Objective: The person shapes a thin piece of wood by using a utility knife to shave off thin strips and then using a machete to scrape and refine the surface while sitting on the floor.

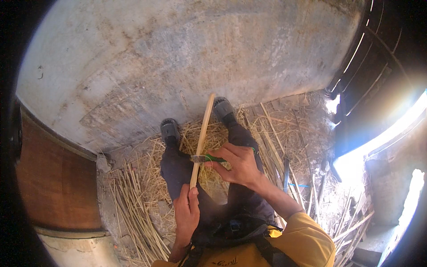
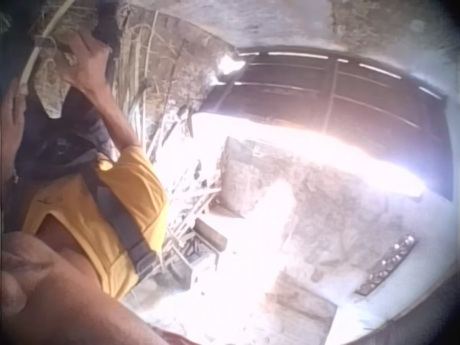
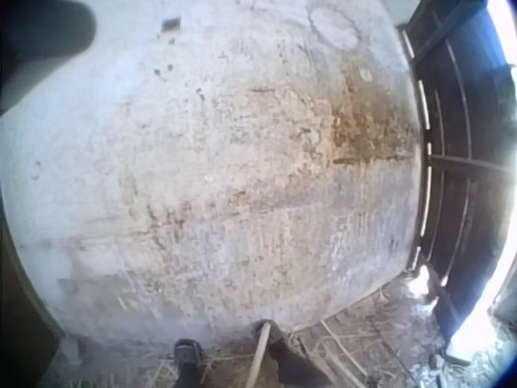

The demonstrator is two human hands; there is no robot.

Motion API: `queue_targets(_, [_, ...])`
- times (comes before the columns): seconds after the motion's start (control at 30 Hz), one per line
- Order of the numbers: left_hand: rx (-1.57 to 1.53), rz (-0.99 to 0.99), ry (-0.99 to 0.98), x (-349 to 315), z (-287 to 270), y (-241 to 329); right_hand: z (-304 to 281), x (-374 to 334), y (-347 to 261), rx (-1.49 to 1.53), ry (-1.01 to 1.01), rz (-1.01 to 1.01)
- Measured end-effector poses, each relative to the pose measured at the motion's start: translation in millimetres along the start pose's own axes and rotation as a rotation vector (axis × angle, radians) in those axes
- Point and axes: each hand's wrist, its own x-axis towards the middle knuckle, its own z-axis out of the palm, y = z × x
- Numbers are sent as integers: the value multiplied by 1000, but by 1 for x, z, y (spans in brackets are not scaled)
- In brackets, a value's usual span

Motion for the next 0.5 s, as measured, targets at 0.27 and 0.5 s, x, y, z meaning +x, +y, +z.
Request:
queue_targets(0.27, [24, -13, 21, -1, -4, -6, 11, 6, 4, -12, 21, -44])
queue_targets(0.5, [89, 35, 73, -4, -5, -18, 17, 11, 5, -33, 10, -65])
